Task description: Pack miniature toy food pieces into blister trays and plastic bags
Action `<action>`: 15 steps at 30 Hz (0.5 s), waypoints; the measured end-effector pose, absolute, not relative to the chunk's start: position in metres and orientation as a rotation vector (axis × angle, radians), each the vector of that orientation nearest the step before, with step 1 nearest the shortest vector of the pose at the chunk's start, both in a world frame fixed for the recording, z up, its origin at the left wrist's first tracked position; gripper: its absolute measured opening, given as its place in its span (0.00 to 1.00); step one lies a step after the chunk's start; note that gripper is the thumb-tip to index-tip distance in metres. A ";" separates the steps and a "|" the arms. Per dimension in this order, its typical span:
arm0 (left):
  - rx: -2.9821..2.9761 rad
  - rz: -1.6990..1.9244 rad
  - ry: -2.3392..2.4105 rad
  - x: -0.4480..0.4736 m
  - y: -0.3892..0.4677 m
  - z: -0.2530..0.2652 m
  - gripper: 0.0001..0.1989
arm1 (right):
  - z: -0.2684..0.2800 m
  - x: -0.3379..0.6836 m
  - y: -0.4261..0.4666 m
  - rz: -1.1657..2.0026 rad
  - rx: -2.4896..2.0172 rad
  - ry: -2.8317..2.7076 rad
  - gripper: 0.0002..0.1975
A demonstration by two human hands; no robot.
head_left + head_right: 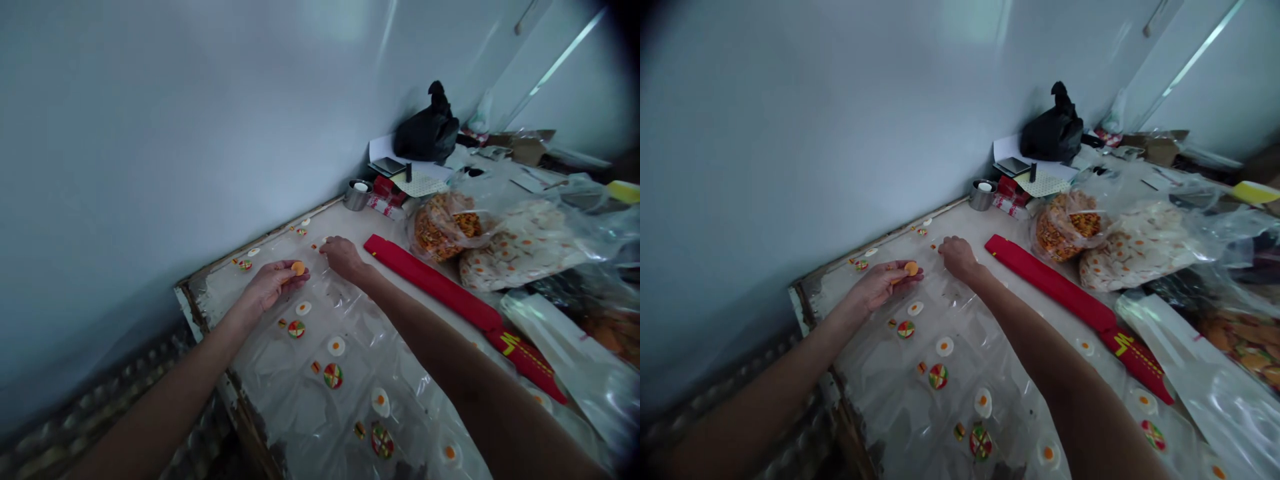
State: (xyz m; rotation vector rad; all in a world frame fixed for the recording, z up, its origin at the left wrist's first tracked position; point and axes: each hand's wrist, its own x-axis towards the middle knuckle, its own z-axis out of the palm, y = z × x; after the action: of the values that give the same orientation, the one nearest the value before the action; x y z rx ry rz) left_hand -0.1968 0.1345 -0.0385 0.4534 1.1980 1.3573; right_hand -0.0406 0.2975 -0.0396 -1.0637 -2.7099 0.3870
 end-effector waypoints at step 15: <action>1.332 1.260 1.474 -0.097 0.133 -0.014 0.13 | -0.001 0.014 0.154 2.138 -0.907 -0.540 0.25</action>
State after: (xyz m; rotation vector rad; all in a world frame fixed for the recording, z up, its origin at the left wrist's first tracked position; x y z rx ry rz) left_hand -0.0966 0.1329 -0.0145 1.3318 1.4740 1.2597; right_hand 0.0141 0.1543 -0.0006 -0.9075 -0.5405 2.1381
